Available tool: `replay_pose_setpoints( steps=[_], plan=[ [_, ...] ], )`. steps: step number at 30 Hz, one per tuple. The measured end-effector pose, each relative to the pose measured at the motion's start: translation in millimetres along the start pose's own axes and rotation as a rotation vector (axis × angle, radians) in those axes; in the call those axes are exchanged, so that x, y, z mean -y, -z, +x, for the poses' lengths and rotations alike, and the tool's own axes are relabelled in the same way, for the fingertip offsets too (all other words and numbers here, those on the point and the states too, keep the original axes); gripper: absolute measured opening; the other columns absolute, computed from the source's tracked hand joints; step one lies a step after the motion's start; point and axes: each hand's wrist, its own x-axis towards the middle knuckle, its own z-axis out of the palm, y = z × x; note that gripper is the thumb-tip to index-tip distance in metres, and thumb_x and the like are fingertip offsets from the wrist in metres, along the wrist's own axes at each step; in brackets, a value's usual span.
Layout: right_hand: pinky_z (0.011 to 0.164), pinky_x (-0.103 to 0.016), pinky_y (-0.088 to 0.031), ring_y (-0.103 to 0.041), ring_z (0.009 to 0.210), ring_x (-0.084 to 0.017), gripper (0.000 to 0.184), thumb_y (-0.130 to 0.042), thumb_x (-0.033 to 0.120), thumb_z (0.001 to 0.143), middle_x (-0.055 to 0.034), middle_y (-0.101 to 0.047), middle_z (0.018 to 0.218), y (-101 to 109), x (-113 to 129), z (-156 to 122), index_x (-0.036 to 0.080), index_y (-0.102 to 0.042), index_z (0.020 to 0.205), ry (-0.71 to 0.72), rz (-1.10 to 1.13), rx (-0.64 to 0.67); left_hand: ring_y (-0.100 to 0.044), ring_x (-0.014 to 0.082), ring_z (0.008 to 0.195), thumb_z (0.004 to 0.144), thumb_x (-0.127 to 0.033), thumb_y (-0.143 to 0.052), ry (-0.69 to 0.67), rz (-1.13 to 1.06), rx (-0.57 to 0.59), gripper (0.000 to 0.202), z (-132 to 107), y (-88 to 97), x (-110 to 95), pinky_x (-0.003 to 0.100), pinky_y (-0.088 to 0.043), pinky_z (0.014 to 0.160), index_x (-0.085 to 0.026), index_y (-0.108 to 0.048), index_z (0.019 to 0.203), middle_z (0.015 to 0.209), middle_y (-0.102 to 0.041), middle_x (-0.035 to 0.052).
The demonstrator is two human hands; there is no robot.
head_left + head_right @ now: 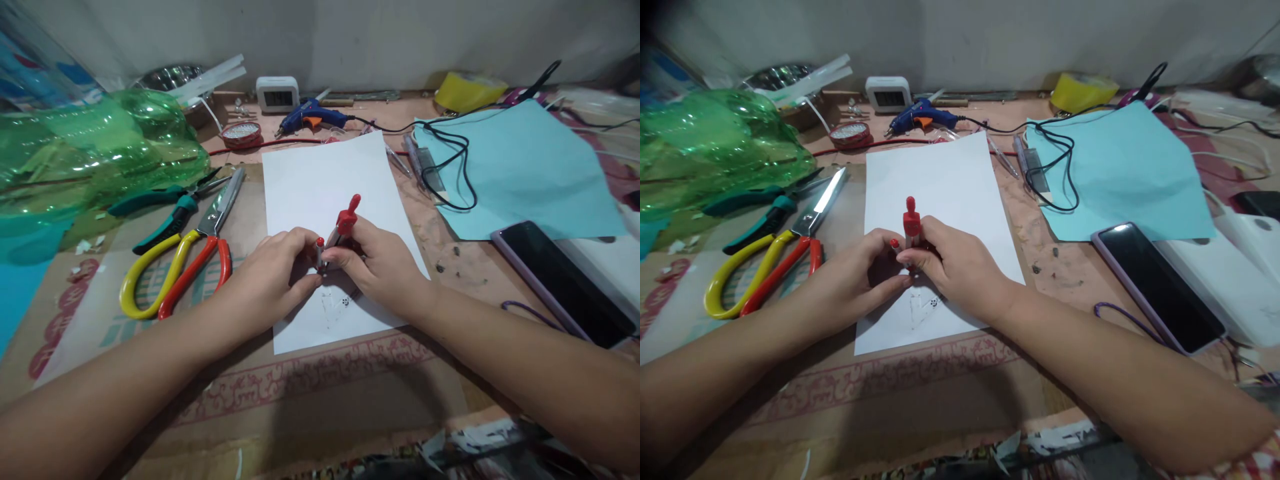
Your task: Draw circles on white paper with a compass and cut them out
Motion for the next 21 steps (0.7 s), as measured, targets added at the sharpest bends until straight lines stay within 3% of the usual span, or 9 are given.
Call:
replay_pose_setpoints(
  steps=[4,14,21],
  plan=[
    [0.059,-0.025,-0.038,-0.056,0.062,-0.014,0.028,-0.056,0.047,0.099,0.0020,-0.065,0.075,0.0,0.4,-1.0,0.023,-0.052,0.087,-0.006,-0.002,0.014,-0.061,0.0258,0.097,0.088,-0.026,-0.058,0.002,-0.003,0.008,0.023,-0.2,1.3,-0.3,0.043,-0.048,0.085,-0.022,-0.052,0.110,0.105,-0.064,0.0064],
    [0.059,-0.024,-0.038,-0.054,0.062,-0.013,0.024,-0.057,0.039,0.099,0.0017,-0.065,0.077,-1.5,1.4,-2.1,0.023,-0.049,0.084,0.032,-0.017,0.031,-0.061,0.0247,0.091,0.087,-0.023,-0.058,-0.037,0.012,-0.002,0.023,-2.5,1.9,1.9,0.041,-0.048,0.081,-0.023,-0.053,0.110,0.099,-0.064,0.0043],
    [0.058,-0.023,-0.035,-0.049,0.060,-0.012,0.017,-0.059,0.031,0.098,0.0031,-0.063,0.077,-1.3,0.9,-2.9,0.023,-0.050,0.086,0.070,-0.022,0.020,-0.061,0.0263,0.097,0.087,-0.022,-0.057,-0.030,-0.001,0.014,0.024,-3.0,1.9,2.2,0.044,-0.048,0.084,-0.024,-0.053,0.111,0.103,-0.063,0.0052]
  ],
)
